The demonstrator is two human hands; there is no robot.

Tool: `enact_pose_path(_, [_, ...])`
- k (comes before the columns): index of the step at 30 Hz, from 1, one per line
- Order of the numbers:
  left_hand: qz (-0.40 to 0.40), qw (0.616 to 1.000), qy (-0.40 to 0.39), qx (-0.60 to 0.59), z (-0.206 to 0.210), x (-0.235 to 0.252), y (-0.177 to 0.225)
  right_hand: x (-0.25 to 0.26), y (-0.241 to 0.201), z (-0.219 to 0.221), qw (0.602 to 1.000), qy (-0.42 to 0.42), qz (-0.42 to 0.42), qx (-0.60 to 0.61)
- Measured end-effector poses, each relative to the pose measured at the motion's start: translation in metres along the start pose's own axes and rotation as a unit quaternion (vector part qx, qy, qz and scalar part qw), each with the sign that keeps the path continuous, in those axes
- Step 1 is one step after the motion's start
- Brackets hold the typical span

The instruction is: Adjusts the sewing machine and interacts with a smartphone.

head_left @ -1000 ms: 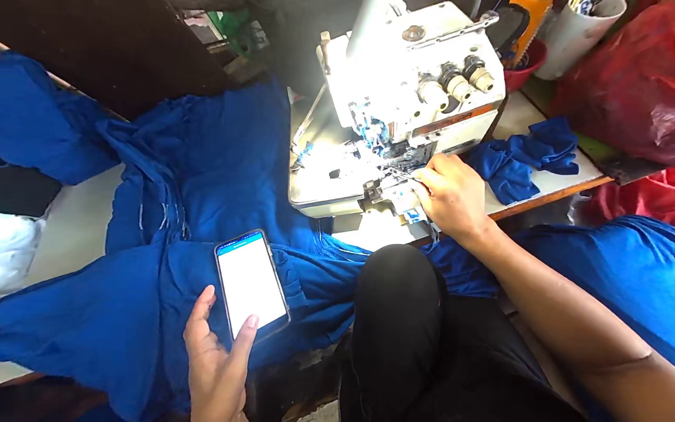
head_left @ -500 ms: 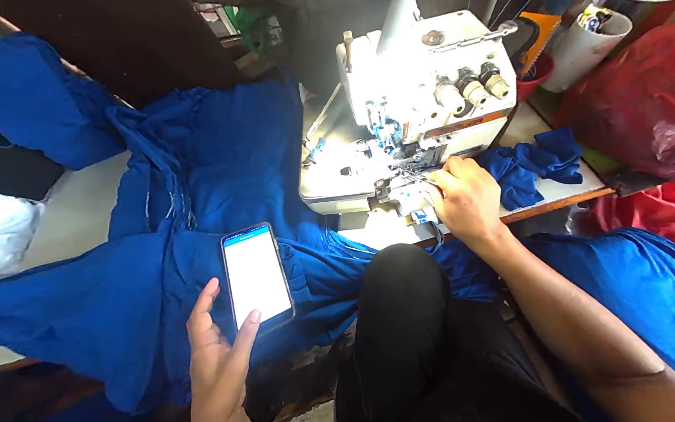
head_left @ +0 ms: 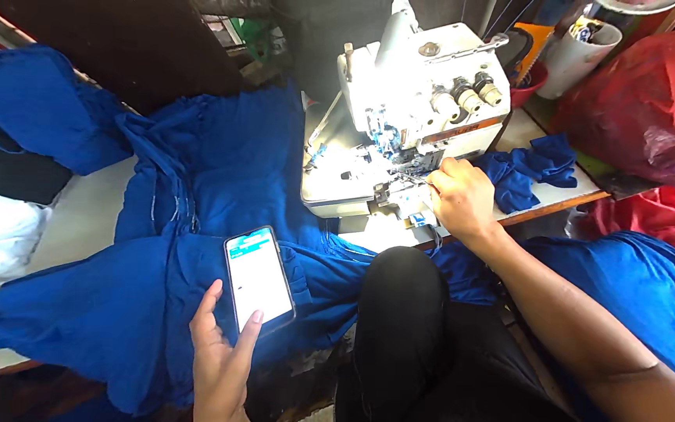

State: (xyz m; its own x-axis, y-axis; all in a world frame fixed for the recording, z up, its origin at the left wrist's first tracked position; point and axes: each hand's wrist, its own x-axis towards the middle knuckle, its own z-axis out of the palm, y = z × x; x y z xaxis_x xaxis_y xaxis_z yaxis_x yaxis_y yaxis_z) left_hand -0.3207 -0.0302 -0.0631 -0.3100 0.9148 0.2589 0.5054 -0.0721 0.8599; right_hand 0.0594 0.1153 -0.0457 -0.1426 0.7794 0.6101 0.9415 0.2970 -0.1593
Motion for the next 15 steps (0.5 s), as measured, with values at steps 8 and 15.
enact_pose_path(8, [0.003,1.0,-0.002,0.009,-0.001,-0.001,-0.002,0.004,0.002,0.002,1.0,0.0,-0.022,0.004])
enact_pose_path(15, [-0.002,1.0,-0.004,0.009,-0.002,-0.001,-0.003,0.004,0.005,-0.013,0.999,-0.029,-0.022,0.008])
